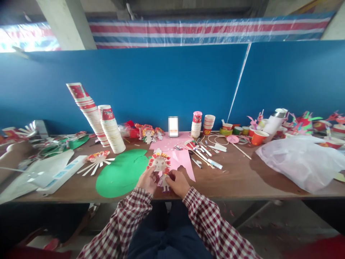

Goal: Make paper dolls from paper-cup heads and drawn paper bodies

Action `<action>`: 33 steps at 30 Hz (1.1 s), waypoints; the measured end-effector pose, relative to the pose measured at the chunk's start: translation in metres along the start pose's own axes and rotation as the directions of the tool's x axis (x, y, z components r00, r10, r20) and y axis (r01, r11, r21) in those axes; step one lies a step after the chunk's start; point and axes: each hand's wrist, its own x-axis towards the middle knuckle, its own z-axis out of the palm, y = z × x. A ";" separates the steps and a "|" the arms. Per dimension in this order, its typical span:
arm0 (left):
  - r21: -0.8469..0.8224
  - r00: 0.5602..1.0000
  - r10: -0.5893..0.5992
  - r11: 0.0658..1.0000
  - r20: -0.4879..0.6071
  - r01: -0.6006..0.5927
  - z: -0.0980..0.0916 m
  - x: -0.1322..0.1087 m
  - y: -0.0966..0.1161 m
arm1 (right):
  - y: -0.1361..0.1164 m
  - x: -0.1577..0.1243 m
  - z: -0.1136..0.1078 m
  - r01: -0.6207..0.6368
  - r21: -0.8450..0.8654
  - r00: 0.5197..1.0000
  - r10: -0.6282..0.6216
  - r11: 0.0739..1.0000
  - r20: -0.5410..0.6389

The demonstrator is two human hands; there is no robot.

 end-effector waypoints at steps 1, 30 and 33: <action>0.002 1.000 0.005 1.000 -0.003 -0.005 0.001 0.000 0.000 | 0.002 0.001 0.001 -0.021 0.015 1.000 0.021 1.000 -0.018; 0.180 0.998 -0.050 0.983 0.044 0.041 -0.006 0.030 0.000 | 0.008 0.011 0.005 0.121 -0.126 0.989 -0.130 0.985 -0.065; 0.162 0.997 -0.059 0.986 0.051 0.050 -0.005 0.028 -0.002 | 0.009 0.012 0.005 0.131 -0.118 0.988 -0.139 0.984 -0.064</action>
